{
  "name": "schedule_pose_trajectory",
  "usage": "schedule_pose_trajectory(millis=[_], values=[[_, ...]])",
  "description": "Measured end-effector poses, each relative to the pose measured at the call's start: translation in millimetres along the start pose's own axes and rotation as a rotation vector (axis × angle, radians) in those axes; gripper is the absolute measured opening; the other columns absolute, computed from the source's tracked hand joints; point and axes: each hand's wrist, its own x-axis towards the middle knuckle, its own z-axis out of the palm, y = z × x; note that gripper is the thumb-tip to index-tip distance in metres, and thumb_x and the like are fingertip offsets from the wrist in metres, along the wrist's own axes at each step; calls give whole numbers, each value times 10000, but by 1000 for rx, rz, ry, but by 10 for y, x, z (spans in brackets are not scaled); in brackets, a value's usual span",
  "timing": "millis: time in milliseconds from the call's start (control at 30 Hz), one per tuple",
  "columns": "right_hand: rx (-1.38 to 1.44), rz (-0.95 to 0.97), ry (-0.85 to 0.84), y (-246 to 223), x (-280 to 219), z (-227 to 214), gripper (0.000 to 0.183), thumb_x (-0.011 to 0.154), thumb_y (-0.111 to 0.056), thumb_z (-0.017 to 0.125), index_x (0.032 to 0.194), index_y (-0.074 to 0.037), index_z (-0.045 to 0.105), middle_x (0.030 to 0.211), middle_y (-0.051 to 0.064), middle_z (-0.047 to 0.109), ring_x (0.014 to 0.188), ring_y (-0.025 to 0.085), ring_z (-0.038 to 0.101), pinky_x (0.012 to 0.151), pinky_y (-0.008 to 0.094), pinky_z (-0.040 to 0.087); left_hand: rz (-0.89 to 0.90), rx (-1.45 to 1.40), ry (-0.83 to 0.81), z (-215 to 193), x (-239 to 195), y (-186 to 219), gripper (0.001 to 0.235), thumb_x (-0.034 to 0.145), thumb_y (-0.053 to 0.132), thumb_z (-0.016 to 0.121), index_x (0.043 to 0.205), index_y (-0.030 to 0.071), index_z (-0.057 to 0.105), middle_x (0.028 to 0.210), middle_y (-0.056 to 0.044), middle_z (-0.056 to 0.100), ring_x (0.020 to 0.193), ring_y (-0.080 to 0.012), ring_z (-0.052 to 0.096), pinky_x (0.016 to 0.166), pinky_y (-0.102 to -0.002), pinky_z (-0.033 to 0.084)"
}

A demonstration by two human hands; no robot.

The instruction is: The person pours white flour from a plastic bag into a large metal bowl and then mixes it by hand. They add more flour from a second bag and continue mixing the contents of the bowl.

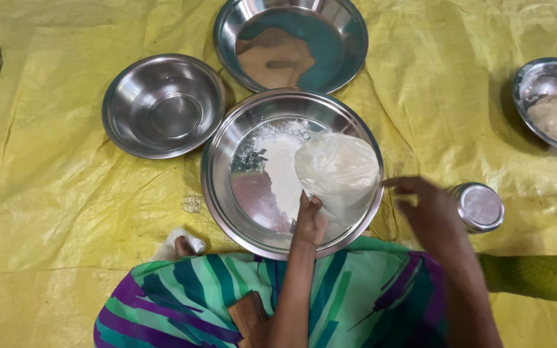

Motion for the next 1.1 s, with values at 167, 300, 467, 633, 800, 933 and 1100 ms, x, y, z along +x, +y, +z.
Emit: schedule_pose_trajectory(millis=[167, 300, 467, 633, 800, 933, 1100], values=[[132, -295, 169, -479, 418, -139, 301, 909, -104, 728, 1210, -100, 725, 1289, 110, 702, 1178, 284, 660, 947, 412, 548, -40, 68, 46, -101, -40, -61, 995, 798, 266, 875, 1593, 102, 300, 1516, -48, 461, 1414, -250, 430, 1214, -445, 332], [67, -519, 55, -774, 717, 74, 310, 835, -148, 810, 1124, -63, 738, 1270, 130, 693, 1192, 328, 626, 1020, 440, 464, -75, 29, 7, -94, -100, -62, 999, 797, 325, 879, 1582, 63, 320, 1534, -74, 477, 1430, -259, 438, 1215, -439, 340], [125, -423, 83, -773, 848, 325, 140, 822, -84, 762, 960, -62, 772, 1281, 107, 690, 1183, 330, 611, 1013, 420, 461, -123, 37, 26, -127, -141, -104, 1044, 765, 341, 907, 1582, 54, 324, 1536, -83, 475, 1424, -263, 449, 1203, -432, 367], [223, -478, 262, -704, 1000, 398, 46, 943, -8, 688, 982, -17, 710, 1271, 134, 667, 1200, 305, 623, 1020, 408, 493, -141, -7, 31, -179, -164, -137, 1079, 741, 374, 909, 1585, 81, 303, 1536, -82, 473, 1413, -263, 458, 1167, -459, 399], [451, -480, 352, -668, 1090, 453, 47, 1035, 11, 650, 1070, 9, 619, 1253, 143, 605, 1140, 265, 633, 976, 367, 544, -147, -53, 20, -251, -183, -146, 1097, 756, 387, 913, 1596, 55, 290, 1543, -97, 474, 1426, -276, 459, 1180, -465, 400], [314, -542, 448, -674, 1102, 475, 62, 1050, 23, 656, 1089, 18, 608, 1267, 158, 598, 1188, 292, 610, 1015, 392, 515, -171, -87, 46, -265, -208, -164, 1116, 736, 406, 911, 1598, 76, 284, 1553, -77, 482, 1428, -262, 466, 1180, -455, 406], [248, -448, 330, -790, 1019, 303, 221, 983, -59, 692, 1194, -23, 639, 1309, 122, 607, 1213, 286, 608, 980, 393, 496, -171, -63, 65, -231, -223, -144, 1110, 734, 405, 916, 1590, 69, 295, 1530, -91, 488, 1409, -272, 473, 1170, -464, 412]])
